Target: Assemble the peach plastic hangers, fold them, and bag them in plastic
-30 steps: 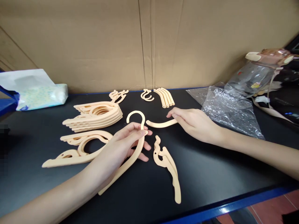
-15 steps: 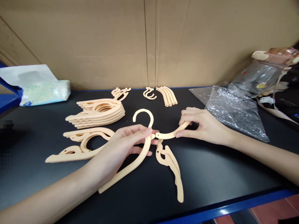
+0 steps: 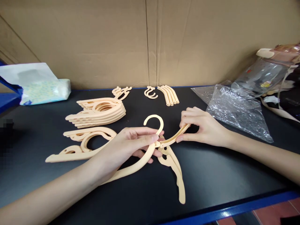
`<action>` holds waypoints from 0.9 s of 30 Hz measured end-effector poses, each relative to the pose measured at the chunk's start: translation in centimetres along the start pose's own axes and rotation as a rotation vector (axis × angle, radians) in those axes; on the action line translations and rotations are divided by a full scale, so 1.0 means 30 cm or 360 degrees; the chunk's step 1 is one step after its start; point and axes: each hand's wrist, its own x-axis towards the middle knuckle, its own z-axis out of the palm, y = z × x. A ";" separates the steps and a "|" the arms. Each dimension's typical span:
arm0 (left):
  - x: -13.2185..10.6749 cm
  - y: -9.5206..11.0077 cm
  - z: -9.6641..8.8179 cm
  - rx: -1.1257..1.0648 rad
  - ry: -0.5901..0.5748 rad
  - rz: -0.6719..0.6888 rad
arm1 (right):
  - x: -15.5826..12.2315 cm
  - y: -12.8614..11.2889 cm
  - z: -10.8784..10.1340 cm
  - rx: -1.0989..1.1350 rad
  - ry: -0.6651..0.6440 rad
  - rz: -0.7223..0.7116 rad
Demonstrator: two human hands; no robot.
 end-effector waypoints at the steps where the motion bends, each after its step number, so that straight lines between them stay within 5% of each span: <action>1: 0.000 0.002 0.000 0.0004 -0.0016 -0.0009 | 0.000 0.000 0.002 0.0004 0.0011 -0.0010; 27: 0.006 0.015 0.001 0.0003 -0.0079 -0.0036 | -0.004 -0.002 0.011 -0.0095 0.0120 -0.0161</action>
